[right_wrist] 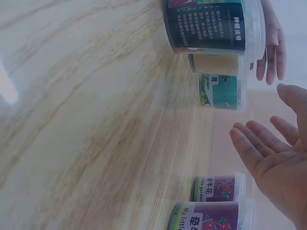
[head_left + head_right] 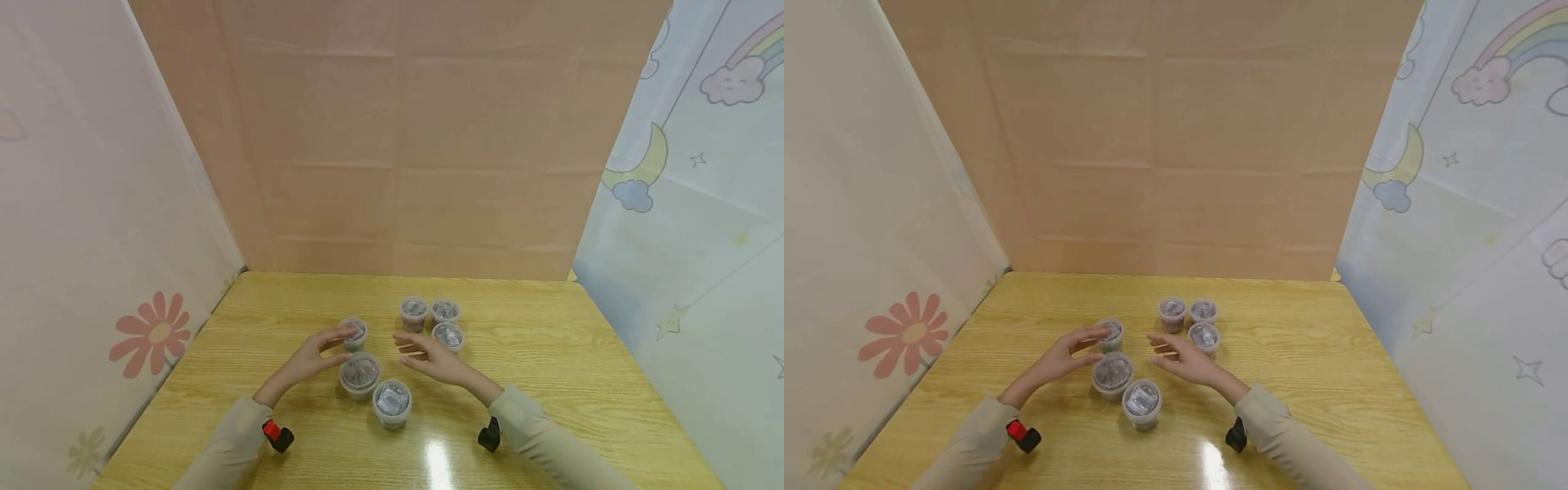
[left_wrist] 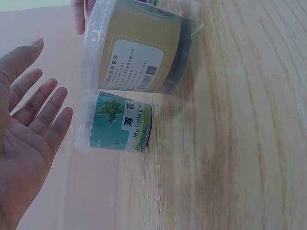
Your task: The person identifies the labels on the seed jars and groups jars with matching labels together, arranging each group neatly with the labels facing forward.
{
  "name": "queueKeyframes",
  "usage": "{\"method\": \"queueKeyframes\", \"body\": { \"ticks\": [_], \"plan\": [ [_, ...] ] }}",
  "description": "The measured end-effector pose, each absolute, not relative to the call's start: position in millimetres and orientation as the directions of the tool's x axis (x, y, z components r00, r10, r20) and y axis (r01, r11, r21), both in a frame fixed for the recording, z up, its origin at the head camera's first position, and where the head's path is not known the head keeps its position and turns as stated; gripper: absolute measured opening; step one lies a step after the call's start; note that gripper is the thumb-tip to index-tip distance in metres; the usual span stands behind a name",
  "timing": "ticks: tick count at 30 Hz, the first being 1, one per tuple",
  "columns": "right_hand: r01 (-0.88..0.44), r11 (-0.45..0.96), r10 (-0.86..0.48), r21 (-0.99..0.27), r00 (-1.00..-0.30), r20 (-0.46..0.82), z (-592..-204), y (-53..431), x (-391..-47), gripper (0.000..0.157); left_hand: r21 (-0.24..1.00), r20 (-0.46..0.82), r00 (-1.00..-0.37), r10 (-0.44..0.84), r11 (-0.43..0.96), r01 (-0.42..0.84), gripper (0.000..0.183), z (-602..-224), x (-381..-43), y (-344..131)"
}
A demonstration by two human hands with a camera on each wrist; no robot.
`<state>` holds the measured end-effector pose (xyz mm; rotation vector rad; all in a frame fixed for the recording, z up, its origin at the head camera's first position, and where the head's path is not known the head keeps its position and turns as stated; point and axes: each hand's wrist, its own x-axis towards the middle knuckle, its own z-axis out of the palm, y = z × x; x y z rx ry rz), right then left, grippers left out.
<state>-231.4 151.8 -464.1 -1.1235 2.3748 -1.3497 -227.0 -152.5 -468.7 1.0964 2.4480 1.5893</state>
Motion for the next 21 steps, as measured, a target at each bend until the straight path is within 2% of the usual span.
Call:
{"method": "queueKeyframes", "body": {
  "ticks": [10,21],
  "plan": [
    [-0.532,0.292,-0.708,-0.795,-0.679,0.194,-467,155,-231,0.05,0.807,0.271,-0.758,0.593,0.288,0.515,0.053,-470,-225,-149],
    [-0.531,0.294,-0.718,-0.795,-0.672,0.183,-474,159,-227,0.051,0.758,0.247,-0.754,0.609,0.364,0.542,0.054,-470,-219,-144]
  ]
}}
